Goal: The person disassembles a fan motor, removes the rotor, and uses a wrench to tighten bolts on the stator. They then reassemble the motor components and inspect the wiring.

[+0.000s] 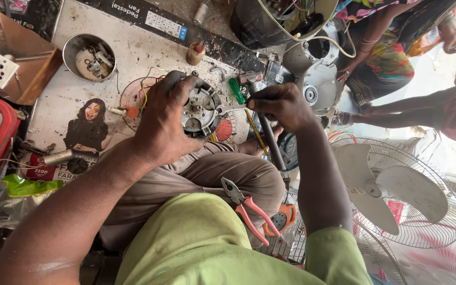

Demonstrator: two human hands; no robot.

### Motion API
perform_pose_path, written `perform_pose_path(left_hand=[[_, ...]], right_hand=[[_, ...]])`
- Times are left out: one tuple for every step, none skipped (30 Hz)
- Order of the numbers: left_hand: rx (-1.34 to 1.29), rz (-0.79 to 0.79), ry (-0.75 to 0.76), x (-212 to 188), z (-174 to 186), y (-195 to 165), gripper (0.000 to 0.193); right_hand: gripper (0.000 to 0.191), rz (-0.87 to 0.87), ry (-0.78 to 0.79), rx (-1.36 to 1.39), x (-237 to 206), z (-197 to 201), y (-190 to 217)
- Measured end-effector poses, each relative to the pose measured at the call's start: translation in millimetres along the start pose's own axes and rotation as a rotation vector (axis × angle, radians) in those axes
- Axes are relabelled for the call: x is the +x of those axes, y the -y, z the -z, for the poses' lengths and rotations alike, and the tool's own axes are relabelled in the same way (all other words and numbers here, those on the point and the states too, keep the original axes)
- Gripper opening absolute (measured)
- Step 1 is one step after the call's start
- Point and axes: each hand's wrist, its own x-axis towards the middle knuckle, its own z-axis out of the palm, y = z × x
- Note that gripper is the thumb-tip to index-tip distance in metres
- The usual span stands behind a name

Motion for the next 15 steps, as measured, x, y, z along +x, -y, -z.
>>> perform_pose_path(left_hand=[[-0.01, 0.008, 0.01, 0.2, 0.9, 0.3, 0.117], [-0.022, 0.014, 0.02, 0.3, 1.5, 0.5, 0.116], [-0.037, 0.016, 0.027, 0.6, 2.1, 1.0, 0.115], [-0.054, 0.017, 0.036, 0.7, 2.4, 1.2, 0.115], [-0.069, 0.016, 0.042, 0.7, 2.3, 1.0, 0.115], [-0.062, 0.01, 0.023, 0.9, 2.0, 0.8, 0.113], [-0.057, 0.009, 0.008, 0.5, 1.3, -0.1, 0.112], [-0.055, 0.012, -0.003, 0.1, 0.8, -1.1, 0.111], [-0.047, 0.009, -0.008, 0.2, 0.0, -2.0, 0.112], [-0.035, 0.003, -0.02, 0.1, -0.6, -2.8, 0.113], [-0.024, 0.003, -0.033, 0.3, -0.6, -3.1, 0.114], [-0.023, -0.001, -0.032, 0.4, -0.4, -3.1, 0.116], [-0.03, -0.002, -0.016, 0.8, 0.2, -2.4, 0.118], [-0.043, -0.005, 0.012, 0.9, 0.4, -2.0, 0.12], [-0.069, 0.02, 0.048, 0.3, 1.0, -1.5, 0.119]], right_hand=[[0.031, 0.048, 0.049, -0.034, 7.6, 2.4, 0.7], [0.031, 0.094, 0.097, -0.068, 15.6, 4.6, 1.1], [0.032, 0.096, 0.113, -0.037, 21.9, 7.6, 1.4], [0.033, 0.094, 0.129, -0.005, 24.5, 9.9, 7.3], [0.034, 0.097, 0.143, 0.026, 24.9, 10.8, 10.3], [0.034, 0.043, 0.131, -0.047, 25.3, 10.6, 6.5], [0.035, -0.015, 0.125, -0.117, 21.1, 5.1, 5.9], [0.036, -0.079, 0.121, -0.187, 11.8, -2.1, 8.1], [0.037, -0.126, 0.088, -0.249, -0.8, -16.2, 10.3], [0.038, -0.167, 0.052, -0.315, -15.5, -33.3, 12.7], [0.038, -0.115, -0.013, -0.046, -31.1, -56.9, 13.6], [0.04, -0.073, -0.067, 0.229, -45.2, -82.1, 14.0], [0.038, -0.225, -0.056, 0.498, -58.2, -107.6, 11.4], [0.038, -0.388, -0.053, 0.773, -68.6, -134.0, 8.4], [0.03, -0.293, 0.003, 1.006, -77.9, -152.1, 1.5]])
